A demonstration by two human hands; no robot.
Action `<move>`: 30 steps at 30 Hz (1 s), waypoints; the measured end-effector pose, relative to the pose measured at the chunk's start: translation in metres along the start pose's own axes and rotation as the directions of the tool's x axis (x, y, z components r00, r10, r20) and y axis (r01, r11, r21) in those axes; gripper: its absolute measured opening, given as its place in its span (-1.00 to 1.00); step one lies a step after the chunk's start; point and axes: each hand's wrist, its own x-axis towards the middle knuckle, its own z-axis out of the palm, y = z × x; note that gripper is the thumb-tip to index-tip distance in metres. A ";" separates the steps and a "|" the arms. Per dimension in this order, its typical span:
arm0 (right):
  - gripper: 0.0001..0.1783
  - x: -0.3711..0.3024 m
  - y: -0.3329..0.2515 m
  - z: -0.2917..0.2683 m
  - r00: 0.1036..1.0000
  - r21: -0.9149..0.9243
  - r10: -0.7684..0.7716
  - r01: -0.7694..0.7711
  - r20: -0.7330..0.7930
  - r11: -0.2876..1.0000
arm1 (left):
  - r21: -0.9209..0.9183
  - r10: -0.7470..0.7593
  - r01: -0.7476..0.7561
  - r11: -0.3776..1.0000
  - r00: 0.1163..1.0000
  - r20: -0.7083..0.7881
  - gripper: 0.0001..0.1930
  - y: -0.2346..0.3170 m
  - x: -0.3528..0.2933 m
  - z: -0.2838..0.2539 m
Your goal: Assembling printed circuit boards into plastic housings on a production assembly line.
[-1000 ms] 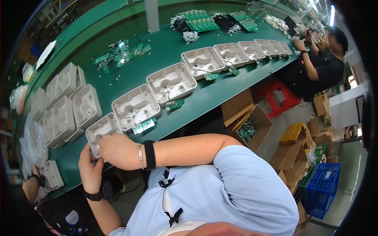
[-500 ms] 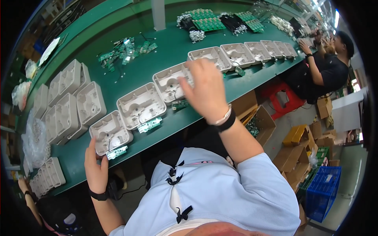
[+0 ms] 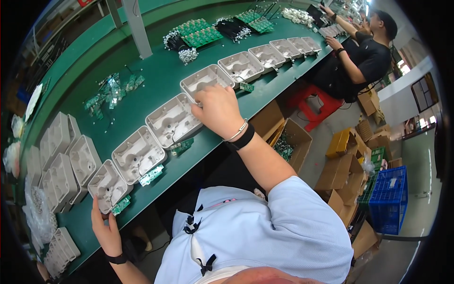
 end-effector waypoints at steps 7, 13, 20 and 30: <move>-0.83 0.003 0.025 -0.014 0.998 -0.028 -0.034 0.035 0.046 0.999 | -0.049 0.033 -0.029 0.998 0.997 0.069 -0.25 0.017 0.008 0.004; -0.82 0.010 0.056 -0.021 0.996 -0.085 0.005 0.002 0.085 0.996 | -0.140 0.062 -0.034 0.990 0.977 0.204 -0.25 0.038 0.013 0.011; -0.78 0.024 0.077 -0.032 0.982 -0.121 0.072 -0.052 0.172 0.991 | -0.277 0.085 -0.019 0.961 0.970 0.228 -0.24 0.051 0.027 0.027; -0.73 0.002 0.089 -0.062 0.994 0.050 -0.112 0.112 0.008 0.992 | -0.208 0.129 -0.068 0.976 0.947 0.296 -0.46 0.046 0.060 0.010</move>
